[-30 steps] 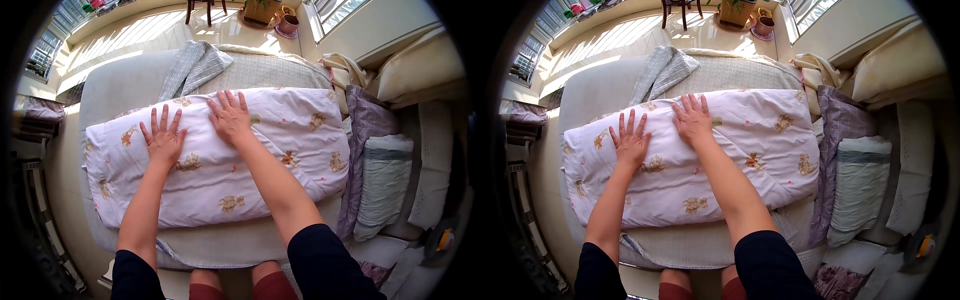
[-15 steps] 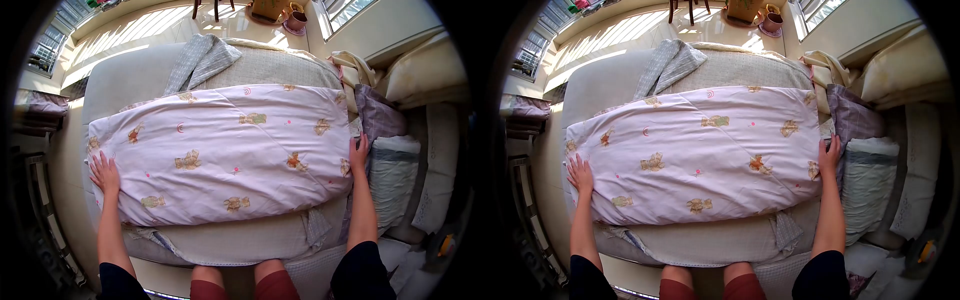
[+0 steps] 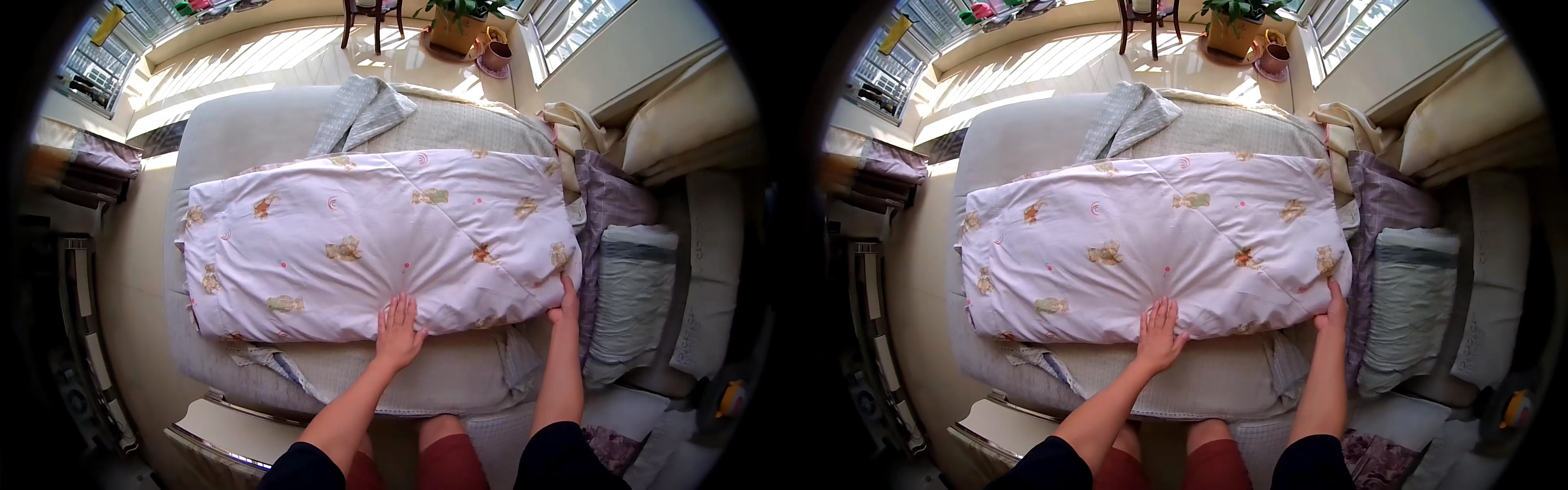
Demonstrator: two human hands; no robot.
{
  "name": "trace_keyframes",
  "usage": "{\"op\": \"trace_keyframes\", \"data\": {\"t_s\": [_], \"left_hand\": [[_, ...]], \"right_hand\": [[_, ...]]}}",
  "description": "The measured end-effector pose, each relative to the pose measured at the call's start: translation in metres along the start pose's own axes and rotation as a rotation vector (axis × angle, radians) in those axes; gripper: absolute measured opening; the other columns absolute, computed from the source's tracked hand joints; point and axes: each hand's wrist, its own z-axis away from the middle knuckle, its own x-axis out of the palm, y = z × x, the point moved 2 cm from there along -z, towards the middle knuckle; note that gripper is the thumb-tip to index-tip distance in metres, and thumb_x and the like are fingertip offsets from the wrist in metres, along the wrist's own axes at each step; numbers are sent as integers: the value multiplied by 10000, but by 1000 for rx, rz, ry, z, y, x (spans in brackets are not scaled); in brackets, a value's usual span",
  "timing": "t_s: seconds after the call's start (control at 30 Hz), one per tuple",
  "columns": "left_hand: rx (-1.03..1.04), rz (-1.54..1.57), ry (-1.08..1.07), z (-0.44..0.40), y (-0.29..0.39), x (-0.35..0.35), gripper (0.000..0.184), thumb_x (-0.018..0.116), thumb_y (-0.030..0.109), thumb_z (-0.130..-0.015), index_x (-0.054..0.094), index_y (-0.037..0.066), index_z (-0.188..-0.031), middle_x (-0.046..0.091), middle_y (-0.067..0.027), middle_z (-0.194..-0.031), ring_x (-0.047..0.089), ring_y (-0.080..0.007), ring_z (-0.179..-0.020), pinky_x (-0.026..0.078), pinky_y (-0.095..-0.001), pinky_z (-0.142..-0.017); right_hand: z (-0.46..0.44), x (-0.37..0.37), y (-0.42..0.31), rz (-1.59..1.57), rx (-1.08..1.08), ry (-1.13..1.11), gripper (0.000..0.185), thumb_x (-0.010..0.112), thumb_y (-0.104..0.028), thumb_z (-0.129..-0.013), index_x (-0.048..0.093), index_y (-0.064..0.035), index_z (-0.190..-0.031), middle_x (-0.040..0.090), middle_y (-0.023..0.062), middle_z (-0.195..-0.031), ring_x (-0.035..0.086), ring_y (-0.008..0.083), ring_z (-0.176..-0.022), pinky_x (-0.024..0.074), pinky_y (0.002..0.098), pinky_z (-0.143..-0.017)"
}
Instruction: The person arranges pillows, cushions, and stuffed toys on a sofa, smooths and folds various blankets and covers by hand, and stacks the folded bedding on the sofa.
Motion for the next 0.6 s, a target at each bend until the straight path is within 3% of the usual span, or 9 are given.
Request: {"op": "trace_keyframes", "data": {"t_s": [0.1,0.2,0.27,0.33,0.37,0.43,0.53,0.6], "left_hand": [[15,99,-87,10,-13,-14,692,481,368,-851,176,68,-1394,192,-134,-1442,163,-295,-1337,112,-479,-1065],[-7,322,-99,18,-33,-22,675,486,332,-865,168,66,-1398,243,-167,-1417,218,-304,-1319,166,-418,-1064],[-98,930,-49,29,-49,-22,610,454,306,-910,180,39,-1385,263,-136,-1414,260,-258,-1303,209,-329,-1048],[-169,1059,9,43,-67,-43,648,485,301,-895,158,50,-1396,284,-162,-1398,271,-248,-1297,226,-318,-1038],[-225,1185,40,53,-76,-54,690,517,297,-881,136,61,-1406,305,-188,-1381,282,-239,-1292,243,-308,-1028],[-361,1143,157,80,-95,-88,624,458,346,-901,192,68,-1393,320,-133,-1376,315,-223,-1261,277,-331,-1002],[-628,1257,367,118,-147,-117,588,428,410,-897,268,83,-1359,349,-102,-1346,365,-214,-1209,313,-368,-966],[-702,1596,545,141,-202,-117,580,423,439,-889,298,92,-1338,361,-90,-1329,380,-208,-1185,323,-383,-949]], "right_hand": [[57,70,-13,182,-327,-87,499,653,-94,-710,477,68,-1148,561,156,-1081,572,255,-945,444,352,-858],[132,171,14,373,-481,-242,398,648,-39,-704,524,62,-1068,596,107,-991,574,189,-854,448,285,-782],[192,235,46,531,-580,-452,302,639,-47,-733,567,32,-1015,615,64,-918,576,149,-801,448,263,-738],[256,289,83,721,-767,-604,269,631,-41,-725,580,-1,-986,638,77,-856,597,121,-753,460,266,-672],[301,319,95,739,-779,-730,281,628,-58,-691,581,-20,-965,631,100,-828,609,179,-737,431,311,-720],[355,355,144,880,-1025,-921,426,627,-140,-642,549,-45,-1050,607,90,-767,569,255,-763,299,357,-825],[411,383,237,1030,-1020,-1143,560,644,-131,-660,471,-99,-1192,561,109,-994,517,224,-977,290,402,-888],[423,372,290,1189,-1119,-1370,616,653,-155,-687,417,-123,-1254,476,123,-1144,429,243,-1109,273,442,-914]]}}
